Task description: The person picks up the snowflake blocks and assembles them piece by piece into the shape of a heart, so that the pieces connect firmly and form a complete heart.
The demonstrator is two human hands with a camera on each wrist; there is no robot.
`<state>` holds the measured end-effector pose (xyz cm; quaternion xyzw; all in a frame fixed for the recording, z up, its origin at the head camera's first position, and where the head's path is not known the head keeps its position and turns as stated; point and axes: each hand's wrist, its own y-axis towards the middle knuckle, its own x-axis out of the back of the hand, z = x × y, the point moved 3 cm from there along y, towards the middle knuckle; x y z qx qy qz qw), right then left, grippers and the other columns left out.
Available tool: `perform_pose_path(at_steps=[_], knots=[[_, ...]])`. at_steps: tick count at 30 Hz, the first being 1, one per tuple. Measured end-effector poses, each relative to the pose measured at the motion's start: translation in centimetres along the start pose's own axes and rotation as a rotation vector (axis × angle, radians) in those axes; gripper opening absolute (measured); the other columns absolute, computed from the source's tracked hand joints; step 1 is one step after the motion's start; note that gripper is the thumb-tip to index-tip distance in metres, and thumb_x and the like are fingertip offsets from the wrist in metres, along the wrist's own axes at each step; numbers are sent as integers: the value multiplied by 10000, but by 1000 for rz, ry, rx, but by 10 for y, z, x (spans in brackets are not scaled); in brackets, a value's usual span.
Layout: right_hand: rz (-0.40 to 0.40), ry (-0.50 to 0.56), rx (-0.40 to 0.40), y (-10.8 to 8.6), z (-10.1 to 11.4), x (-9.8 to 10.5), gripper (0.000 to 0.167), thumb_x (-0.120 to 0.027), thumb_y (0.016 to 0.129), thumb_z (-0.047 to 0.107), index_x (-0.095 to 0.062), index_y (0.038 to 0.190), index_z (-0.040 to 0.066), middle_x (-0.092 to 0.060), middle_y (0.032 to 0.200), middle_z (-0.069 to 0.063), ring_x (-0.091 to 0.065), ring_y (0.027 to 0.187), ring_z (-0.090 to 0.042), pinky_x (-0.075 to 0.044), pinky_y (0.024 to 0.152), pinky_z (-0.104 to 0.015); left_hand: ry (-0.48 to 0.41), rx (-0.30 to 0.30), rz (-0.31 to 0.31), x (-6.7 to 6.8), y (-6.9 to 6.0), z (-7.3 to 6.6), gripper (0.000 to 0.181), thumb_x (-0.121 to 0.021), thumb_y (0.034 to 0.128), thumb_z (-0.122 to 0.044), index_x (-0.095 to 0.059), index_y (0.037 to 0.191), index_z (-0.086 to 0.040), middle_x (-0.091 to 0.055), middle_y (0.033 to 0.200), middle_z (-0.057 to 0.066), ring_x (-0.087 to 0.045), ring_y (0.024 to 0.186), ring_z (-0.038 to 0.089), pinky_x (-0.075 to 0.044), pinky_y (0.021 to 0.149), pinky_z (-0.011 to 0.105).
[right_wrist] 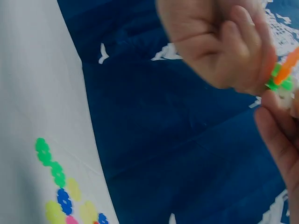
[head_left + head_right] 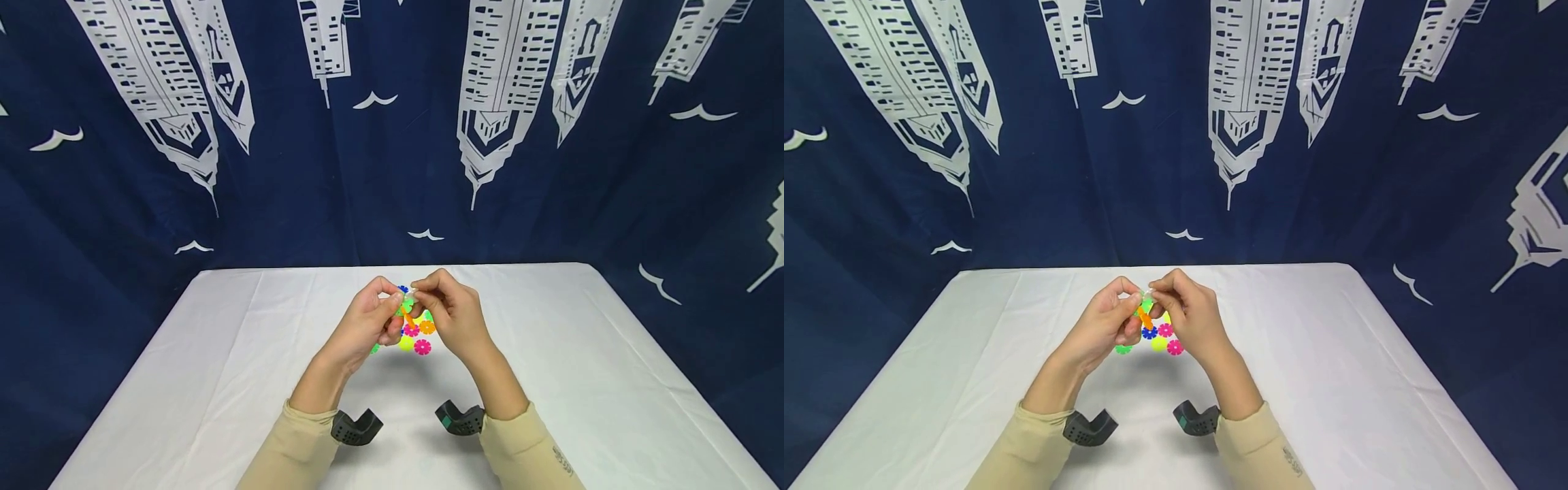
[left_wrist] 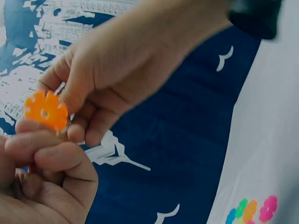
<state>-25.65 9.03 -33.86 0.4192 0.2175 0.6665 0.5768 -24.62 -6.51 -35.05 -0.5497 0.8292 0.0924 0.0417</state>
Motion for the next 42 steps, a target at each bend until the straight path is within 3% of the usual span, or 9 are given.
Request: perform_pose_path(at_steps=[7,11,17,24,29,34,37,42], knots=[[60,32,-73,2,-5,14,117,-700,875,-58,-687,945,34,-665,871,-69,-612,671,-125,-561,616,-237,172,4,118,0,0,3,80,-439,1060,-135,-443,1079,-57,-603,629,46,-476,459,119,-443,516,211],[60,-3,-65,2,-9,19,129,-735,852,-39,-736,919,71,-620,893,-36,-570,752,-87,-507,643,-185,185,18,139,1,1,4,142,-519,1033,-139,-465,1131,-51,-700,775,107,-577,500,142,-526,570,248],[150,63,-58,2,-10,18,134,-737,853,-28,-759,939,72,-655,833,-15,-567,736,-87,-476,628,-187,191,53,209,0,1,7,348,-637,972,-154,-515,1288,-78,-752,853,92,-649,573,167,-582,597,302],[172,92,-82,1,-9,16,145,-745,847,-29,-771,941,78,-667,847,-23,-606,746,-104,-516,648,-202,220,108,178,0,2,10,328,-693,926,-137,-632,1242,-74,-746,843,76,-647,585,147,-595,606,300],[186,106,-86,0,-9,13,140,-737,857,-26,-772,951,71,-664,858,-32,-617,741,-100,-535,665,-198,205,137,204,2,2,13,363,-702,922,-154,-620,1246,-14,-759,869,58,-671,629,153,-578,581,278],[188,96,-94,0,-10,12,140,-732,864,-19,-769,966,70,-669,865,-52,-614,754,-113,-532,675,-200,173,142,222,4,5,19,322,-692,932,-156,-629,1227,-44,-758,1007,191,-690,647,155,-553,536,271],[156,66,-145,0,-13,14,153,-706,899,13,-756,1027,81,-664,874,-43,-587,725,-114,-516,657,-199,123,128,191,7,8,21,289,-703,931,-153,-622,1187,-46,-758,1012,190,-693,654,147,-561,536,268],[81,17,-295,-2,-26,20,155,-645,968,101,-725,1100,88,-649,887,-79,-575,687,-145,-518,638,-217,56,69,102,14,9,18,166,-687,939,-110,-560,1014,-36,-766,877,38,-695,645,136,-577,550,262]])
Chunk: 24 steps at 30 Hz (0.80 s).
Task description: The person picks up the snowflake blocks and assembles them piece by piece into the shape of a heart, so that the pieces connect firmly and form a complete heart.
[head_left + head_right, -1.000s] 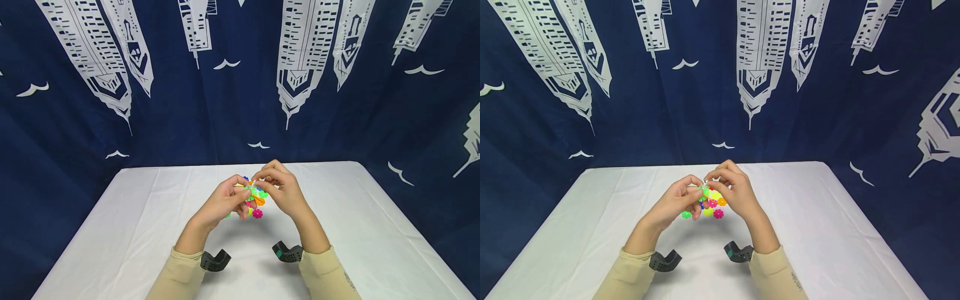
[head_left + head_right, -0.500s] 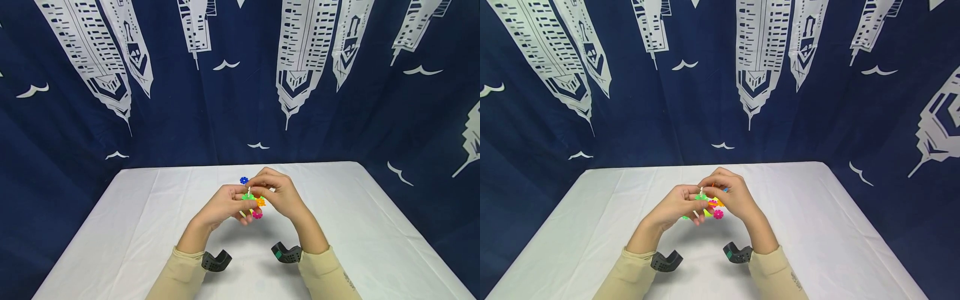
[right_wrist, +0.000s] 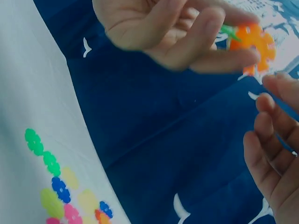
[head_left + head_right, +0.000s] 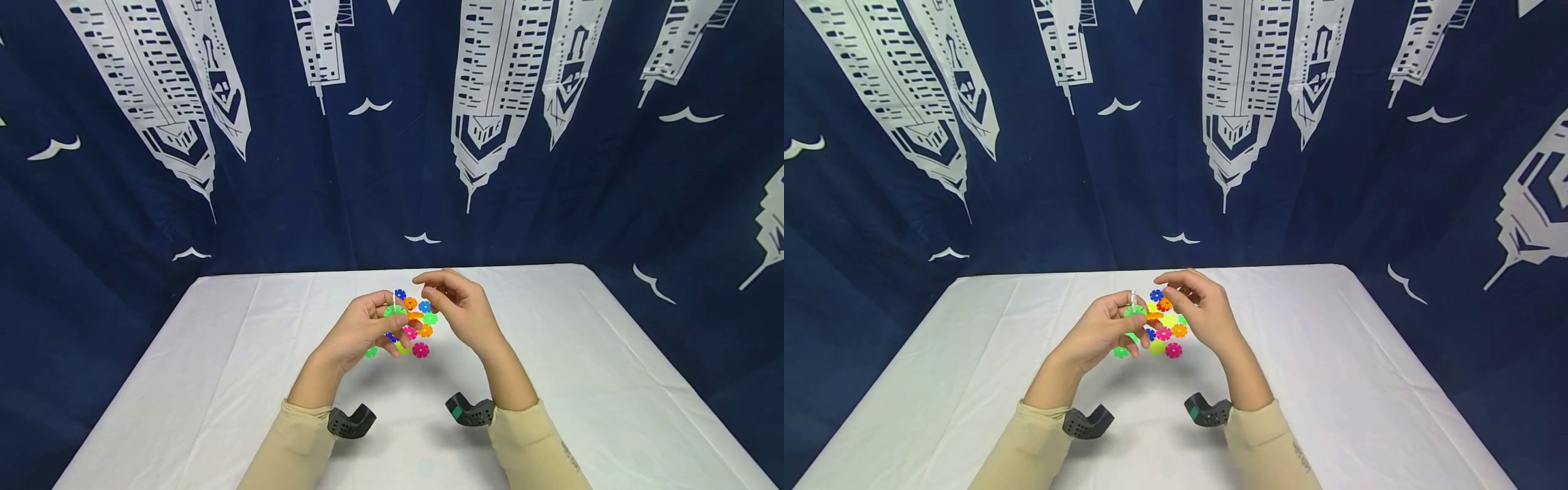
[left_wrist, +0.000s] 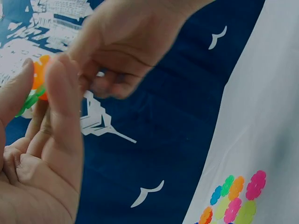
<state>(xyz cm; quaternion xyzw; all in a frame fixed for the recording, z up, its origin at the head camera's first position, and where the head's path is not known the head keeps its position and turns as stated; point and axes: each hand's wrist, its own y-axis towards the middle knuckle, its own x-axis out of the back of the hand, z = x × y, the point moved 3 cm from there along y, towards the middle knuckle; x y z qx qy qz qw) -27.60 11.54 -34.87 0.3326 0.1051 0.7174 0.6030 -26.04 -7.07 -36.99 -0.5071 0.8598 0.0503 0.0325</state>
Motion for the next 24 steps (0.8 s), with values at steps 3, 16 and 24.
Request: perform_pose_path(at_steps=[3,16,24], knots=[[-14,-29,-95,1,-16,2,156,-634,984,157,-719,1099,94,-662,894,-120,-591,687,-171,-534,645,-236,-43,-30,-36,3,-1,-2,164,-673,935,-55,-509,937,-57,-756,871,54,-660,603,125,-559,540,229],[148,-299,-380,-12,-102,-9,186,-708,921,156,-719,1106,133,-688,939,-59,-551,762,-182,-477,685,-272,-42,-91,-68,5,-2,-5,362,-693,910,-31,-599,1254,32,-759,939,85,-666,598,131,-570,575,227],[239,-455,-364,-21,-124,-22,267,-758,872,191,-741,1139,191,-638,898,-5,-550,805,-152,-460,759,-308,-11,-124,-25,5,-1,-6,346,-676,940,-86,-582,1239,62,-764,1003,51,-729,715,170,-591,576,264]])
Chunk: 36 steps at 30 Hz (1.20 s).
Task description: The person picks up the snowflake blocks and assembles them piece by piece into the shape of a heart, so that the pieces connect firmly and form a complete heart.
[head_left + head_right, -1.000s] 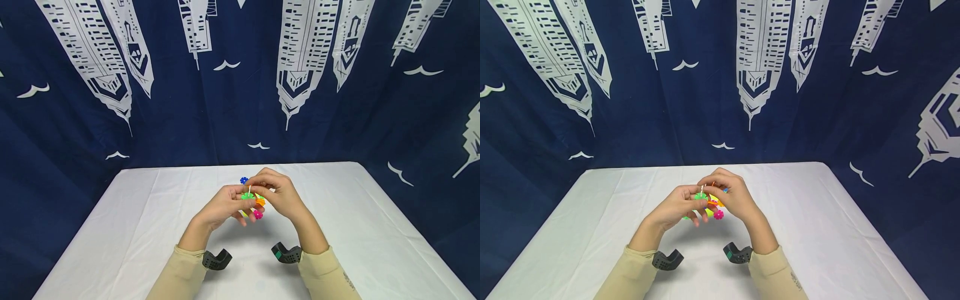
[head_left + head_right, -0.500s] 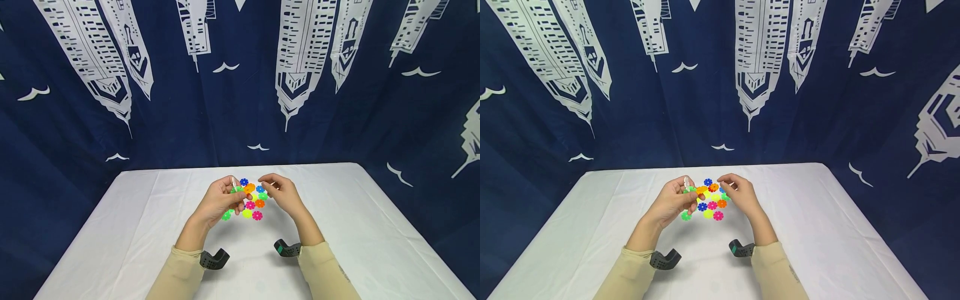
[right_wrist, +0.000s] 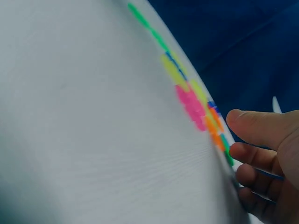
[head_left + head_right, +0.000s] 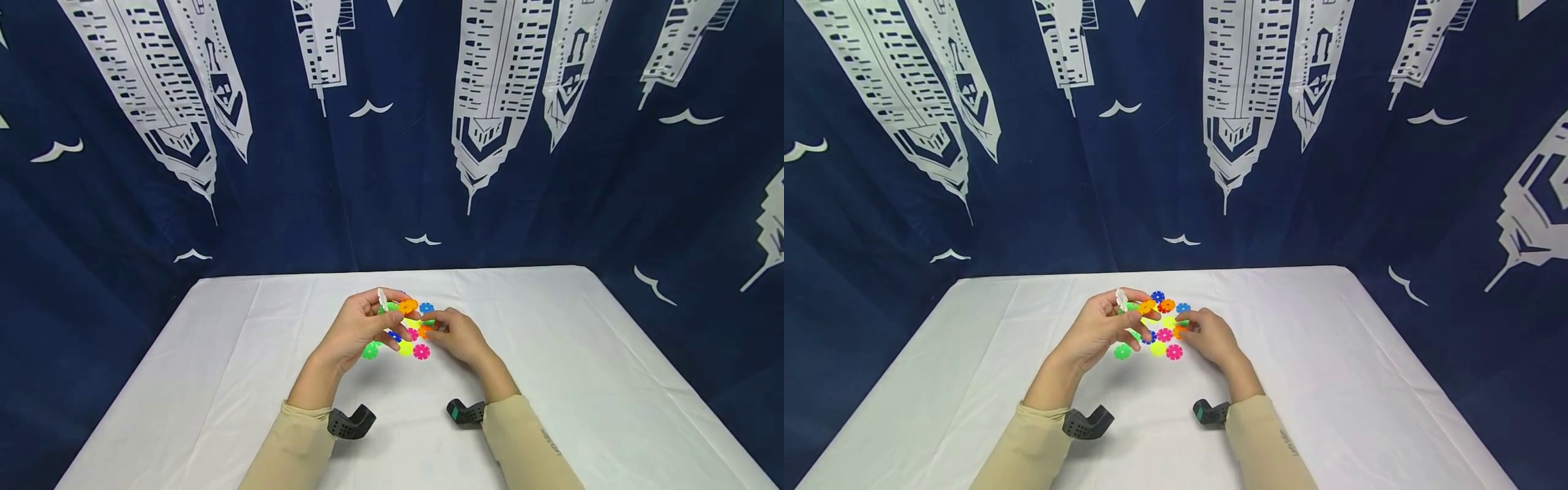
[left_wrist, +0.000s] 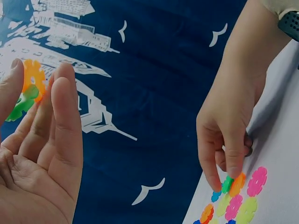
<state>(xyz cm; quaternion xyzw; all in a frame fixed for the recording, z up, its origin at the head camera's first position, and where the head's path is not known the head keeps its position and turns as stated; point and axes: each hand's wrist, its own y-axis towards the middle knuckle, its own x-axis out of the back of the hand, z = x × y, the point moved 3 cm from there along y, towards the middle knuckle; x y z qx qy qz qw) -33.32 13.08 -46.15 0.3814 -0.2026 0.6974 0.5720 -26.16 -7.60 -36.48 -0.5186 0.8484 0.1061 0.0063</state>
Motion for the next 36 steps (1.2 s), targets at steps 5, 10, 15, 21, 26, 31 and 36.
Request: perform_pose_path(at_steps=[5,10,15,21,26,31,36], knots=[[-13,-114,-10,1,-3,-7,288,-763,863,219,-741,1147,176,-619,907,-7,-540,785,-151,-455,735,-311,22,-12,-29,1,2,0,324,-674,946,-100,-592,1243,-1,-758,992,18,-712,708,162,-585,585,248],[-31,-144,-19,1,-2,-10,234,-788,852,228,-742,1071,163,-618,922,-6,-548,783,-147,-471,751,-318,8,-34,-31,3,2,0,349,-662,953,-87,-558,1279,-23,-770,961,45,-717,660,157,-582,575,247],[-12,-116,-37,0,-1,-10,257,-812,833,222,-668,1041,180,-610,918,-5,-527,762,-157,-446,727,-310,22,-30,-43,4,1,0,378,-667,950,-93,-582,1314,-34,-776,959,24,-718,654,155,-578,576,238],[10,-34,-44,-1,-1,-7,236,-767,875,165,-601,1037,207,-593,810,-4,-514,705,-166,-417,672,-292,46,-30,-67,2,0,-1,360,-689,933,-86,-621,1277,-9,-757,1000,17,-710,687,159,-585,585,243],[-74,96,-31,-1,4,3,171,-739,894,128,-678,1052,144,-644,871,-35,-515,729,-166,-443,680,-261,88,-39,-75,0,0,-1,347,-691,925,-56,-643,1266,-19,-710,1064,55,-706,706,157,-591,593,252],[-158,285,-17,-2,16,20,91,-684,948,155,-679,1026,108,-673,919,-82,-558,714,-179,-500,645,-216,108,-39,-98,0,0,-1,347,-711,915,-78,-650,1253,-37,-705,1093,148,-697,718,205,-590,603,255],[-185,461,64,-6,35,37,91,-606,999,129,-599,1063,65,-683,917,-214,-602,623,-178,-547,622,-215,108,-41,-109,1,1,-1,337,-716,912,-80,-654,1239,-28,-658,1139,273,-707,709,215,-590,597,258]])
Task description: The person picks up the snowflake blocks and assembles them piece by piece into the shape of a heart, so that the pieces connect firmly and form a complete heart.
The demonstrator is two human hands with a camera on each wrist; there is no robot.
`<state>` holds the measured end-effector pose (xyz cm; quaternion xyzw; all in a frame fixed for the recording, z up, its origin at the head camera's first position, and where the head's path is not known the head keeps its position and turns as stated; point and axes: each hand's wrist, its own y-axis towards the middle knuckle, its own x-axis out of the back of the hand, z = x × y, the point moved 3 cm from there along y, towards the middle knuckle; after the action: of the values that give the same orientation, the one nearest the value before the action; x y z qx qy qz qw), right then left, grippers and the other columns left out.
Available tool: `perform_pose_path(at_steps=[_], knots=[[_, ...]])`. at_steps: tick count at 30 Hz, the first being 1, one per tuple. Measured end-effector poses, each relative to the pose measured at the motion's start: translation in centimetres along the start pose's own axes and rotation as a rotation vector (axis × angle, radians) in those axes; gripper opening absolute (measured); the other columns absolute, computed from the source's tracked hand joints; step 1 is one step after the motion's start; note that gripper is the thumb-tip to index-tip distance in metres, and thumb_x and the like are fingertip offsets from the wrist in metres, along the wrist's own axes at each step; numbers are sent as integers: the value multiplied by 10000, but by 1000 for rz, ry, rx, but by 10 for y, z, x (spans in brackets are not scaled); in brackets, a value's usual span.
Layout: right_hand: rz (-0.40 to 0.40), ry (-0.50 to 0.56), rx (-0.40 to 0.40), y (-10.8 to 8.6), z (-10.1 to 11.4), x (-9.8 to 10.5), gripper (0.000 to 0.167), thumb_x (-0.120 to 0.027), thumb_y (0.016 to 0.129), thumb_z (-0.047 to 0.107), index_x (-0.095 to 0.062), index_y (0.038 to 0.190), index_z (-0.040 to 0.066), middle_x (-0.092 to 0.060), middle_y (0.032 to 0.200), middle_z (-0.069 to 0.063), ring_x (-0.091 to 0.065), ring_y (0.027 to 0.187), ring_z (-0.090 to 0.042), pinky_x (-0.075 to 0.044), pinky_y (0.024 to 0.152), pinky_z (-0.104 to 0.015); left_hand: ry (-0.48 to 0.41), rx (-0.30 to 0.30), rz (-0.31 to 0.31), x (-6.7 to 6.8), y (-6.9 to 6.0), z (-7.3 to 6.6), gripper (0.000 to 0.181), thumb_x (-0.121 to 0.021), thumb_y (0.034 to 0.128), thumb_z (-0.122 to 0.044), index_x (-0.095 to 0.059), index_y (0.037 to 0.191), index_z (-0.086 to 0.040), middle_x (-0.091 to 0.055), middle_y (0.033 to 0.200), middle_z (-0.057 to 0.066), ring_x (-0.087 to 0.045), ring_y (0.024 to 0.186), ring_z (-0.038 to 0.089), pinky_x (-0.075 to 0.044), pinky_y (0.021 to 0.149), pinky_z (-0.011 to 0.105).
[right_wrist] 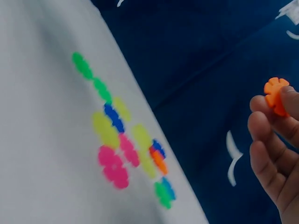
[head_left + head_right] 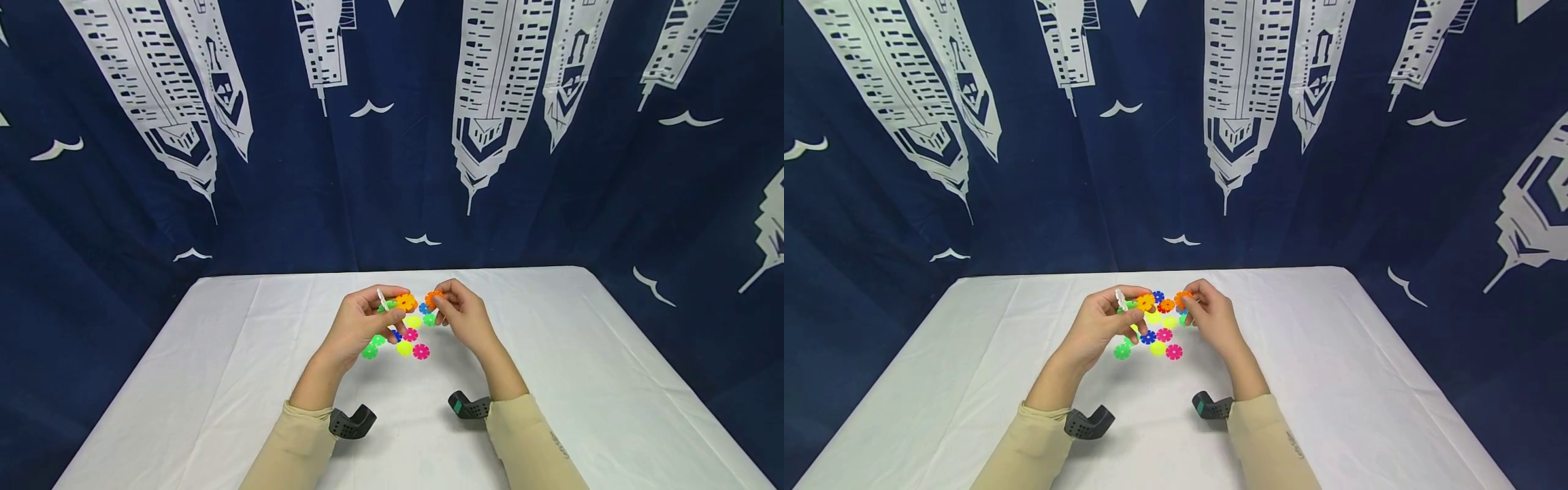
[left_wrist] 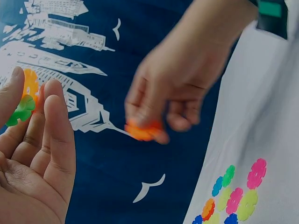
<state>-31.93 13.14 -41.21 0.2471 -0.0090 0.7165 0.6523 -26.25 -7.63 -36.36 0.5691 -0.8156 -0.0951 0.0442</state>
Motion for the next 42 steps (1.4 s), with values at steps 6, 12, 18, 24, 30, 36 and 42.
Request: perform_pose_path(at_steps=[6,12,18,24,30,36,42], knots=[[-12,101,142,-6,35,4,112,-576,1016,134,-574,1093,53,-680,829,-220,-565,566,-182,-545,598,-210,15,11,-12,1,1,3,319,-710,919,-93,-658,1230,-42,-702,958,89,-682,686,148,-585,599,241],[-22,166,291,-15,64,5,171,-569,1003,53,-581,1171,26,-646,788,-250,-546,543,-183,-538,567,-220,17,9,-39,2,2,3,296,-701,928,-102,-665,1217,-48,-712,909,40,-677,665,150,-580,587,245],[-22,197,377,-21,79,3,147,-563,989,-6,-607,1129,-3,-637,754,-236,-538,522,-180,-527,538,-238,-11,-5,-34,0,0,-1,296,-698,931,-106,-657,1212,-24,-742,891,20,-662,655,178,-573,579,240],[14,223,429,-24,85,-2,150,-551,973,-62,-610,1107,-29,-625,731,-184,-531,522,-176,-513,527,-238,-38,-30,-2,-1,-2,-3,341,-714,925,-140,-632,1226,-1,-748,829,-8,-634,594,142,-570,578,225],[5,199,478,-29,90,-7,152,-554,966,-76,-608,1100,-26,-631,729,-166,-523,512,-169,-508,512,-242,-64,-61,13,-3,-4,-5,352,-716,919,-127,-621,1224,22,-759,839,72,-639,568,131,-572,569,230],[-52,178,565,-32,98,-12,173,-558,941,-121,-611,1083,-37,-632,738,-164,-513,498,-144,-494,482,-232,-75,-83,6,-6,-6,-11,389,-732,900,-146,-612,1215,47,-761,804,-28,-634,551,117,-569,569,225],[-61,176,590,-34,103,-13,187,-561,923,-148,-603,1077,-50,-636,755,-173,-508,493,-139,-490,469,-240,-82,-104,12,-8,-8,-15,433,-754,871,-166,-611,1207,67,-758,787,-29,-628,536,116,-569,565,229]])
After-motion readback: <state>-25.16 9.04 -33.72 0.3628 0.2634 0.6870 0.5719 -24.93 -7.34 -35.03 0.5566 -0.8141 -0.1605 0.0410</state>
